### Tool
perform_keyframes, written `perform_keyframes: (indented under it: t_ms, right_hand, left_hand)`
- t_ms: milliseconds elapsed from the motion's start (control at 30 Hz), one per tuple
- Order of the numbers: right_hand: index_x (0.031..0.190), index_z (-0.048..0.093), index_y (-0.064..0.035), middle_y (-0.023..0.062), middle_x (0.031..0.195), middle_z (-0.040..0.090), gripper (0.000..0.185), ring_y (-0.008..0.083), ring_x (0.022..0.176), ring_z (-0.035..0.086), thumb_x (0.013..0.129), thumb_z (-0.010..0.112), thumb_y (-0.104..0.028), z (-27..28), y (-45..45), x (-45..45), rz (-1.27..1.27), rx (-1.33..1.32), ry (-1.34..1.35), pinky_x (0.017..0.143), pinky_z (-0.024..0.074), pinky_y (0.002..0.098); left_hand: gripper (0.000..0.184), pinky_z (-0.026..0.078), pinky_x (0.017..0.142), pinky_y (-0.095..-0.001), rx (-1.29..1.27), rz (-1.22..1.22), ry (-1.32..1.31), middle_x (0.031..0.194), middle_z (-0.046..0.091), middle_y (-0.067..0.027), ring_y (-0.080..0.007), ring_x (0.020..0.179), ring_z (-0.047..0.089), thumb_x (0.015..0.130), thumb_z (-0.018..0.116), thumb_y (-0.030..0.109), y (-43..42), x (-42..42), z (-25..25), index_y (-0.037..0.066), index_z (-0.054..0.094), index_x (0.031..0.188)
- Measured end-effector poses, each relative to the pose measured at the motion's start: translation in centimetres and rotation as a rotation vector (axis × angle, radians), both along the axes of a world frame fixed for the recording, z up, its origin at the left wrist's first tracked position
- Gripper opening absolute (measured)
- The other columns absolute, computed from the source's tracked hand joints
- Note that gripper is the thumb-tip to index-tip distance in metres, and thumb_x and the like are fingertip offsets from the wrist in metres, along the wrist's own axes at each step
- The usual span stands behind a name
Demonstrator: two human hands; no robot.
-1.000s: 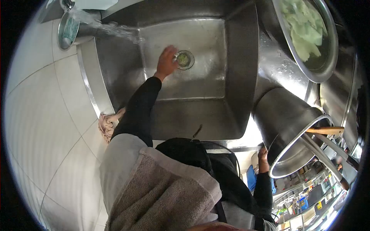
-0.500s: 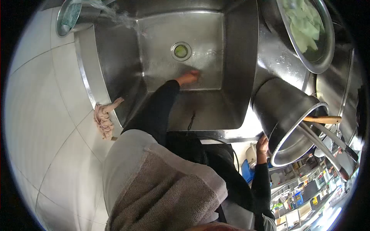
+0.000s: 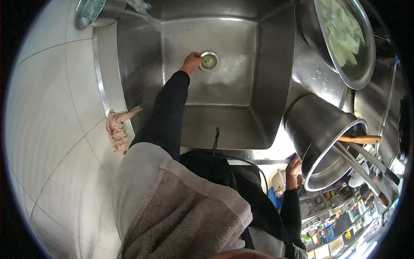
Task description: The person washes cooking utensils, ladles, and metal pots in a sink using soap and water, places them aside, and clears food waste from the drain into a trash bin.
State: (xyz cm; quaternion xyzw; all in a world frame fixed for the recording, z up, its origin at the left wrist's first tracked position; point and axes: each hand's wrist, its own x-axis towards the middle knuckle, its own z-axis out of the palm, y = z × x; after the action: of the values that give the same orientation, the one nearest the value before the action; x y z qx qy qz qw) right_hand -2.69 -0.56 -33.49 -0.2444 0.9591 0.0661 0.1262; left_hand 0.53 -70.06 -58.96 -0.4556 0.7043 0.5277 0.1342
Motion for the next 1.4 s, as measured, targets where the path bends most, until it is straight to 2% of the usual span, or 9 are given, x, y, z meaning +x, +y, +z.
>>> perform_keyframes:
  t_ms: [167,333,400,533,733,900,1133,1267,1400]
  right_hand:
    - [0.113,0.058,0.0042,0.0298,0.105,0.062,0.035,0.0446,0.093,0.061,0.1,0.039,-0.023,2.5,-4.1,-0.3,-0.104,-0.171,-0.005,0.077,0.0482,0.0481]
    - [0.106,0.063,0.0034,0.0294,0.096,0.064,0.043,0.0438,0.085,0.063,0.102,0.039,-0.032,5.1,-9.0,-1.0,-0.194,-0.408,0.0,0.07,0.0484,0.0476]
    - [0.101,0.063,0.0034,0.0293,0.095,0.064,0.044,0.0422,0.083,0.063,0.101,0.041,-0.034,5.4,-8.4,-1.4,-0.19,-0.191,-0.073,0.068,0.0464,0.0492]
    - [0.098,0.062,-0.0036,0.0165,0.09,0.061,0.028,0.0368,0.089,0.057,0.097,0.053,-0.03,8.6,-11.0,-1.9,-0.264,-0.349,-0.141,0.078,0.0419,0.0471]
    - [0.094,0.059,-0.0029,0.0177,0.088,0.059,0.026,0.0372,0.089,0.055,0.095,0.056,-0.029,6.8,-8.4,-2.1,0.08,-0.506,0.071,0.084,0.0379,0.0468]
    - [0.089,0.06,0.0028,0.0191,0.09,0.058,0.035,0.0372,0.087,0.054,0.095,0.057,-0.032,6.3,-7.2,-2.6,0.132,-0.572,-0.033,0.079,0.0419,0.0486]
    - [0.101,0.056,0.0033,0.0096,0.092,0.052,0.036,0.0187,0.083,0.049,0.1,0.053,-0.032,7.8,-6.5,-2.6,0.221,-0.591,-0.319,0.078,0.0418,0.0329]
    - [0.096,0.057,0.0007,0.0073,0.093,0.056,0.028,0.0165,0.088,0.052,0.1,0.053,-0.027,8.2,-5.4,-3.9,0.057,-0.678,-0.464,0.086,0.0437,0.0313]
    - [0.096,0.057,-0.0046,0.0036,0.094,0.057,0.019,0.0129,0.09,0.054,0.1,0.054,-0.022,6.6,-3.1,-6.2,-0.024,-0.865,-0.612,0.089,0.0449,0.0297]
  left_hand:
    - [0.031,0.054,0.08,-0.0348,0.267,0.179,0.051,0.104,0.063,-0.0056,-0.0174,0.092,0.062,0.095,0.059,0.019,2.9,0.5,1.5,0.006,0.058,0.123]
    - [0.032,0.056,0.073,-0.0314,0.387,0.31,0.338,0.102,0.064,-0.004,-0.0139,0.082,0.063,0.099,0.055,0.021,0.2,1.1,13.7,0.008,0.056,0.128]
    - [0.033,0.055,0.074,-0.0307,0.277,0.345,0.365,0.098,0.064,-0.0032,-0.0124,0.081,0.061,0.099,0.056,0.023,-0.7,2.9,19.8,0.007,0.056,0.127]
    - [0.033,0.054,0.07,-0.0291,0.284,0.542,0.628,0.092,0.063,-0.0003,-0.011,0.074,0.061,0.096,0.061,0.023,3.1,11.1,34.8,0.004,0.056,0.123]
    - [0.016,0.053,0.066,-0.0269,0.344,0.917,0.924,0.087,0.061,0.0029,-0.0069,0.074,0.059,0.095,0.061,0.018,16.2,30.9,37.5,0.01,0.057,0.108]
    - [0.013,0.052,0.057,-0.0284,0.019,1.509,0.742,0.082,0.061,-0.0006,-0.0123,0.065,0.06,0.09,0.065,0.013,32.1,43.2,31.7,0.01,0.057,0.1]
    - [0.021,0.052,0.07,-0.0408,-0.834,1.056,-0.613,0.095,0.067,-0.0122,-0.0253,0.082,0.065,0.089,0.063,0.017,43.5,49.9,7.8,0.003,0.062,0.105]
    - [0.02,0.05,0.071,-0.0428,-0.925,1.016,-0.242,0.097,0.067,-0.0095,-0.027,0.084,0.063,0.09,0.061,0.019,50.9,52.8,-8.7,0.005,0.063,0.104]
    - [0.025,0.047,0.079,-0.0433,-0.769,1.136,-0.415,0.102,0.065,-0.0125,-0.0291,0.093,0.061,0.089,0.062,0.021,48.3,46.9,1.1,0.004,0.061,0.108]
